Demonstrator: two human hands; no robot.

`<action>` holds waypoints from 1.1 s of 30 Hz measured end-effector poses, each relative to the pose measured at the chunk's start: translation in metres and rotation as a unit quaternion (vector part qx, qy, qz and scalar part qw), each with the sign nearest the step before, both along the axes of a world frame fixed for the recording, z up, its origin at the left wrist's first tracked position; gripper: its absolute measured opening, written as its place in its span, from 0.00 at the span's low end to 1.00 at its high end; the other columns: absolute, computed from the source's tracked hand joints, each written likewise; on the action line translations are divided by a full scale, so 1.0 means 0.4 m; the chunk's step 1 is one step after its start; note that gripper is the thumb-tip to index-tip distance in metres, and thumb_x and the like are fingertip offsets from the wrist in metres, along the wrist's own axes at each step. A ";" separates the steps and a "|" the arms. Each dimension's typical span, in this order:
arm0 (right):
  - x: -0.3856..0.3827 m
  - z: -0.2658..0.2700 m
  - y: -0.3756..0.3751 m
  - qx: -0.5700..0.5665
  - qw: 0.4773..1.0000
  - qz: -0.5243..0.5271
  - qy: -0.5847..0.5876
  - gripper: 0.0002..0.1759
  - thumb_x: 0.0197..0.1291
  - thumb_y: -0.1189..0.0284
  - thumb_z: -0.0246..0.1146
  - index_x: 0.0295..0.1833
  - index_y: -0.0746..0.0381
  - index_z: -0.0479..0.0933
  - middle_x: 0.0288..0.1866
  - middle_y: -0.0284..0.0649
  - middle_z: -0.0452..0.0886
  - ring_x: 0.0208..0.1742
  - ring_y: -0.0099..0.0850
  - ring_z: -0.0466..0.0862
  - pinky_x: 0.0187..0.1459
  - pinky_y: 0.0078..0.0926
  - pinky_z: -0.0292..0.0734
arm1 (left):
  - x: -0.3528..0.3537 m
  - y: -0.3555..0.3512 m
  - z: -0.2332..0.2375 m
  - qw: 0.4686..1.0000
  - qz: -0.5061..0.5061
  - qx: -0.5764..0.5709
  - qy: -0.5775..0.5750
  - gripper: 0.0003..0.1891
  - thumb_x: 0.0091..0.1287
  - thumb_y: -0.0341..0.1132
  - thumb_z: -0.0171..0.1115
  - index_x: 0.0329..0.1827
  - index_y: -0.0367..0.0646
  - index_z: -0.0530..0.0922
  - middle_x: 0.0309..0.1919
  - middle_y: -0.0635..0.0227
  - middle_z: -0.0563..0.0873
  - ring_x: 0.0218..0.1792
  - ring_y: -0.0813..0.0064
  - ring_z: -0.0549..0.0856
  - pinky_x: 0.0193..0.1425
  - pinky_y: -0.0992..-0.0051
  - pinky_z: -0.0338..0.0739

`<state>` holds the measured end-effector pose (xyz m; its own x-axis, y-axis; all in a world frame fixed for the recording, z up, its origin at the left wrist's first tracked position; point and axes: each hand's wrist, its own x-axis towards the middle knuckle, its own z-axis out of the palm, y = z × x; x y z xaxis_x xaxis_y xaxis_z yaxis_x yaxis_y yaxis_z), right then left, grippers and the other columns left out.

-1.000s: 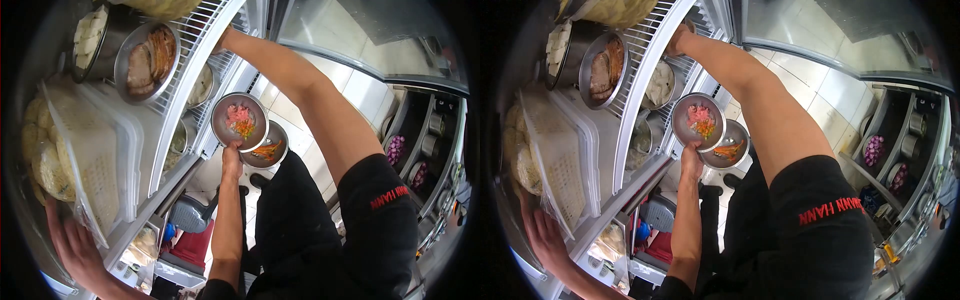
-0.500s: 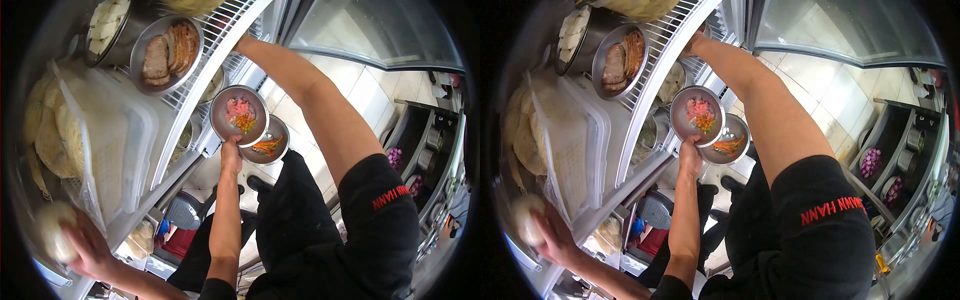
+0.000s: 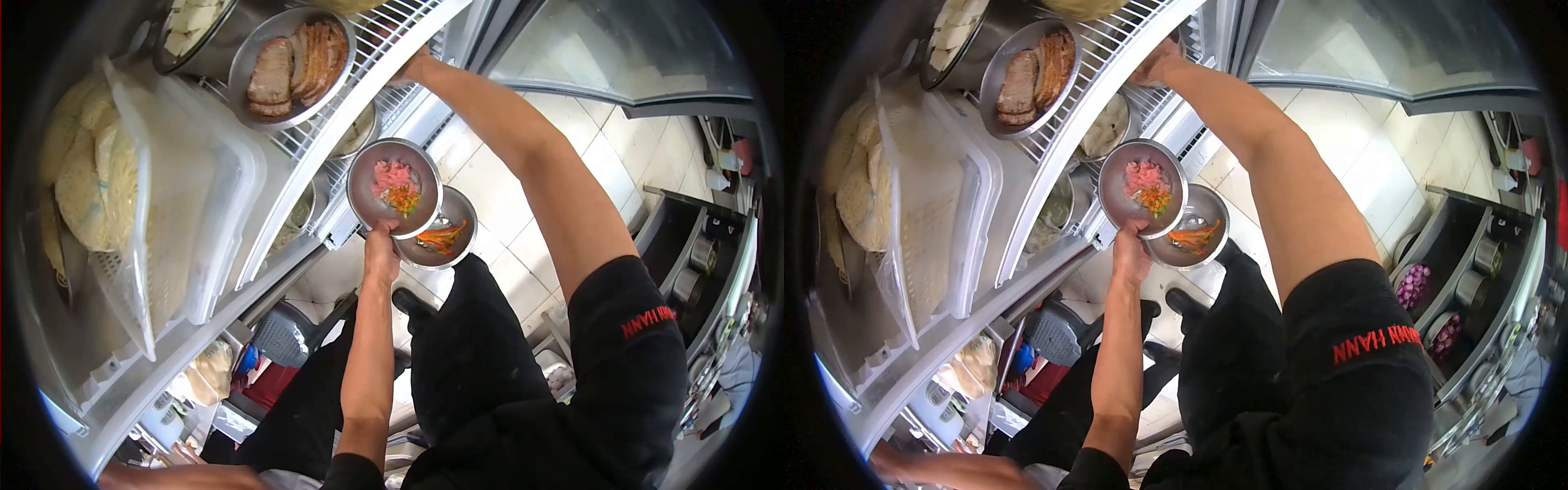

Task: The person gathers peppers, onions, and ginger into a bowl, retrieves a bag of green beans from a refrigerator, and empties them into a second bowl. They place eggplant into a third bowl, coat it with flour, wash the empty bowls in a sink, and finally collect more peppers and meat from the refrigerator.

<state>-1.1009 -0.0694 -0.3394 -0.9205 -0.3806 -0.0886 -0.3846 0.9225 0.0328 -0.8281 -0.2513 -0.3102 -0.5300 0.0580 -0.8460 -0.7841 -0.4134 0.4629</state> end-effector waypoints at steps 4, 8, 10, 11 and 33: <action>0.009 -0.027 -0.031 -0.028 0.995 -0.084 0.054 0.31 0.62 0.48 0.35 0.66 0.48 0.64 0.69 0.32 0.64 0.68 0.34 0.63 0.68 0.40 0.54 | 0.004 0.014 0.047 1.000 0.001 -0.014 0.000 0.12 0.62 0.32 0.47 0.44 0.34 0.71 0.41 0.60 0.80 0.42 0.68 0.80 0.50 0.69 0.75; -0.025 -0.092 -0.037 -0.088 0.991 -0.042 0.095 0.28 0.62 0.51 0.40 0.62 0.50 0.68 0.65 0.33 0.69 0.65 0.35 0.67 0.65 0.40 0.58 | 0.012 0.000 0.038 1.000 0.005 -0.018 0.006 0.12 0.62 0.32 0.48 0.44 0.35 0.72 0.42 0.60 0.80 0.43 0.68 0.80 0.50 0.69 0.75; -0.016 -0.053 -0.029 -0.188 0.979 -0.059 0.050 0.27 0.62 0.51 0.41 0.61 0.51 0.69 0.65 0.33 0.69 0.65 0.35 0.68 0.65 0.40 0.59 | 0.012 -0.004 0.052 1.000 0.008 -0.002 0.008 0.13 0.61 0.32 0.48 0.45 0.35 0.72 0.43 0.60 0.80 0.43 0.68 0.80 0.51 0.69 0.74; -0.009 -0.031 -0.025 -0.255 0.964 -0.071 0.023 0.27 0.61 0.51 0.42 0.61 0.51 0.69 0.65 0.33 0.69 0.64 0.35 0.68 0.65 0.39 0.59 | 0.015 -0.008 0.057 1.000 0.014 -0.004 0.012 0.13 0.61 0.32 0.48 0.45 0.35 0.72 0.43 0.60 0.80 0.43 0.68 0.80 0.51 0.69 0.74; 1.196 0.612 -0.098 -0.449 0.836 -0.014 -0.316 0.19 0.63 0.77 0.50 0.60 0.66 0.67 0.44 0.48 0.81 0.47 0.31 0.81 0.50 0.24 0.74 | 0.707 -0.090 0.382 0.968 0.210 -0.030 0.133 0.21 0.60 0.32 0.48 0.55 0.27 0.67 0.51 0.53 0.77 0.53 0.62 0.77 0.61 0.64 0.68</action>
